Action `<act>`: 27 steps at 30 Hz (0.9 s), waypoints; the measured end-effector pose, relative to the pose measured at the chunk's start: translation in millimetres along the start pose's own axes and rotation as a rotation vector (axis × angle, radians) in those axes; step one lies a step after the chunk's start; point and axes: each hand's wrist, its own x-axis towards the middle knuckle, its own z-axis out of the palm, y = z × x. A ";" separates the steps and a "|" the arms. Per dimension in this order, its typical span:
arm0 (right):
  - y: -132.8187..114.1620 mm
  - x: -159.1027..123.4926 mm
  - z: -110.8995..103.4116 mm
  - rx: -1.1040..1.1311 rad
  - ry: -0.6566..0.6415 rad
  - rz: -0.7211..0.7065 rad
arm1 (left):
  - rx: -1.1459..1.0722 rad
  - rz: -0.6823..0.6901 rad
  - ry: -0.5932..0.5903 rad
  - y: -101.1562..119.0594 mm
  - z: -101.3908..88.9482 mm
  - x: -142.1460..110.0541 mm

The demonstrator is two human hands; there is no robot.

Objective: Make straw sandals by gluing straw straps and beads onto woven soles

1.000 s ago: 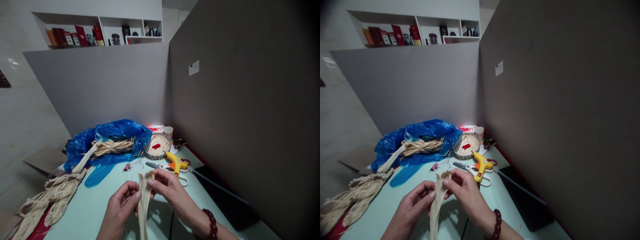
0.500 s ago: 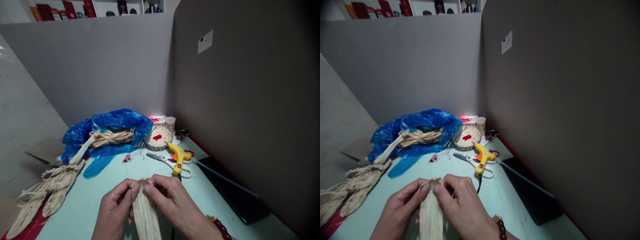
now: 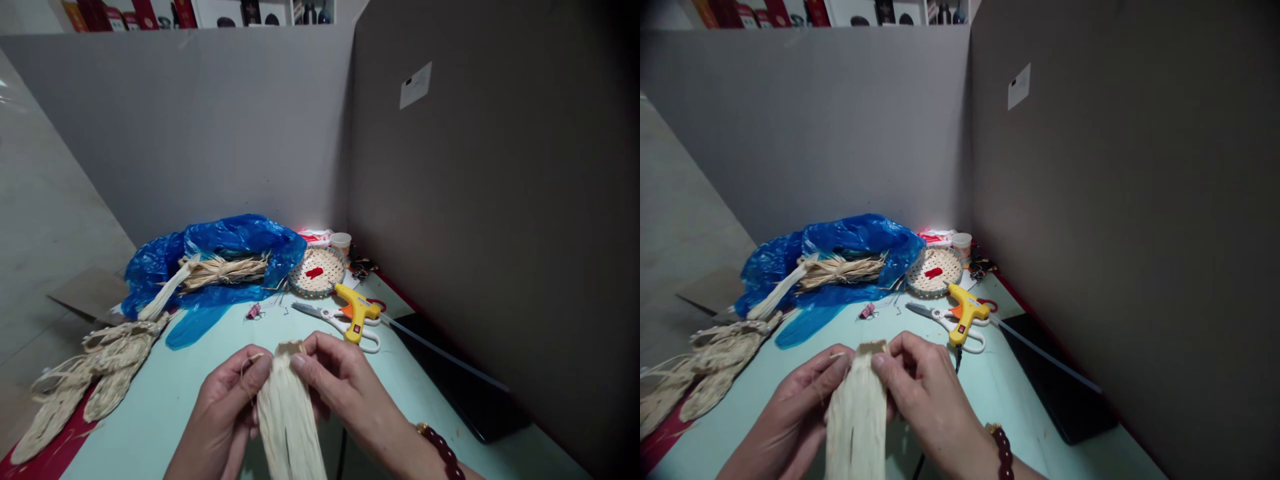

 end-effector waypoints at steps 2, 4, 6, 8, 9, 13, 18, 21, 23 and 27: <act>0.1 1.5 0.3 0.020 0.016 -0.018 | -0.038 -0.001 -0.025 -0.3 0.8 -0.8; 0.0 3.5 -0.8 0.010 0.069 -0.055 | -0.037 0.010 -0.051 -0.5 3.9 -2.5; -0.3 5.9 -3.7 -0.010 0.135 -0.086 | -0.001 0.014 -0.078 -0.6 8.5 -4.1; -1.0 8.2 -7.1 -0.016 0.195 -0.104 | 0.035 0.003 -0.104 -0.7 12.5 -4.9; -1.3 9.2 -8.4 -0.008 0.214 -0.110 | 0.047 -0.005 -0.112 -0.9 13.6 -4.9; -1.7 10.5 -7.3 0.050 0.122 -0.093 | 0.075 0.021 -0.073 -2.5 10.2 -0.9; 1.6 10.1 -0.7 0.126 -0.121 -0.037 | 0.081 0.059 -0.016 -10.3 -2.6 10.6; 1.6 11.0 -1.5 0.162 -0.128 -0.023 | 0.091 0.046 -0.031 -14.3 -8.2 17.2; 1.4 11.9 -2.9 0.166 -0.098 -0.009 | 0.114 0.051 -0.023 -15.0 -9.8 19.7; 3.6 14.1 -4.5 0.149 -0.027 -0.002 | 0.150 0.080 0.037 -13.4 -8.9 18.9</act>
